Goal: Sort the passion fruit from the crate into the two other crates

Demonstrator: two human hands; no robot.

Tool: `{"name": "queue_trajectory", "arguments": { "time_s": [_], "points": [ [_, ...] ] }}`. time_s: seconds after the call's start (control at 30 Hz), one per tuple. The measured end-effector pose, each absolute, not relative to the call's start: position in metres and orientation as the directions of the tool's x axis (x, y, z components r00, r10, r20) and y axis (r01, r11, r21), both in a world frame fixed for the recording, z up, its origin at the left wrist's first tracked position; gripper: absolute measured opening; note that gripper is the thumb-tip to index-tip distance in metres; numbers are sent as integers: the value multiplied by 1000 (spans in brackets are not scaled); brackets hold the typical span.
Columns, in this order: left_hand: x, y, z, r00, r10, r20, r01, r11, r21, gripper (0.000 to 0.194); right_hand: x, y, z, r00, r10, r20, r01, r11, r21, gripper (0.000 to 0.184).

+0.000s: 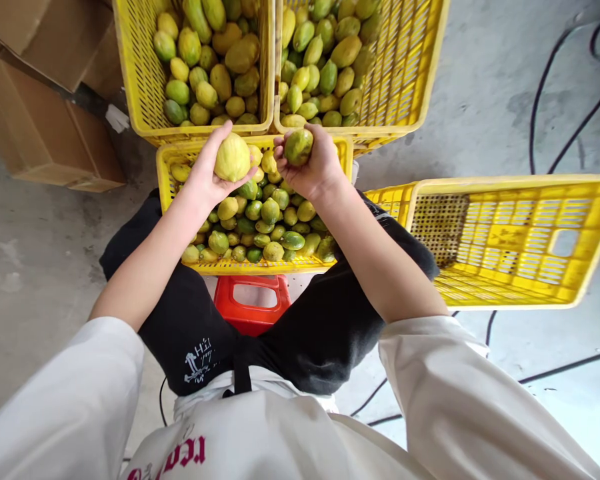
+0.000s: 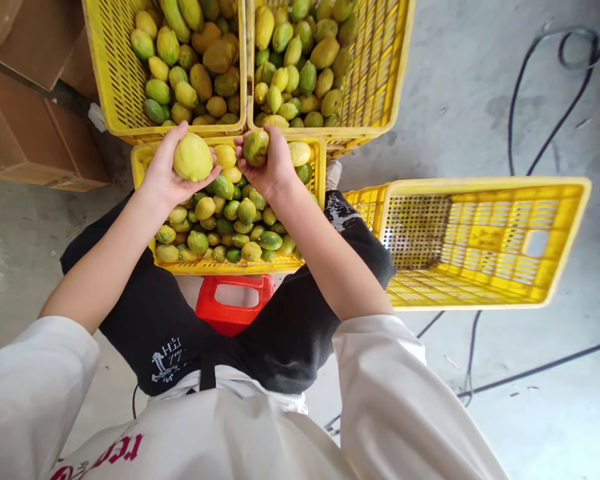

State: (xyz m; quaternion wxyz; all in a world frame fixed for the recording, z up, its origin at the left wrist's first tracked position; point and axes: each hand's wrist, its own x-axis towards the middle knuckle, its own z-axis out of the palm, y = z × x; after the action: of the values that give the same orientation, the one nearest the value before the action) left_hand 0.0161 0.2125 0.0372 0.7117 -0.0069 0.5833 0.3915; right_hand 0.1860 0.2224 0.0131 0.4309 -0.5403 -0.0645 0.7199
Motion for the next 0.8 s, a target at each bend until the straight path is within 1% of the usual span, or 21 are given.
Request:
{"name": "queue_trajectory", "arguments": {
  "time_s": [0.07, 0.13, 0.23, 0.37, 0.43, 0.5, 0.57, 0.67, 0.8],
  "points": [
    [18, 211, 41, -17, 570, -822, -576, 666, 474, 7, 186, 222, 12, -15, 711, -703, -481, -621, -619, 46],
    [17, 211, 42, -45, 571, -819, -601, 640, 479, 7, 187, 221, 10, 5, 731, -683, -414, -620, -666, 48],
    [13, 212, 38, -57, 552, -832, -624, 631, 461, 8, 187, 219, 6, -16, 760, -650, -380, -606, -699, 48],
    [7, 214, 28, 33, 549, -835, -653, 645, 397, 36, 188, 219, 6, -20, 735, -678, -391, -630, -671, 53],
    [7, 214, 26, 62, 537, -841, -650, 662, 374, 41, 189, 221, 5, -16, 711, -703, -404, -648, -645, 52],
    [8, 214, 27, 31, 521, -853, -621, 679, 392, 38, 190, 223, 4, -23, 701, -713, -395, -661, -638, 51],
    [11, 213, 30, -10, 511, -860, -578, 699, 422, 33, 190, 225, 4, -32, 710, -703, -346, -668, -659, 50],
    [14, 212, 38, -7, 532, -846, -550, 705, 448, 29, 188, 227, 6, -42, 726, -687, -282, -668, -689, 49],
    [18, 211, 47, 38, 583, -812, -544, 693, 473, 21, 184, 224, 10, -4, 727, -687, -334, -648, -684, 45]
  ]
}}
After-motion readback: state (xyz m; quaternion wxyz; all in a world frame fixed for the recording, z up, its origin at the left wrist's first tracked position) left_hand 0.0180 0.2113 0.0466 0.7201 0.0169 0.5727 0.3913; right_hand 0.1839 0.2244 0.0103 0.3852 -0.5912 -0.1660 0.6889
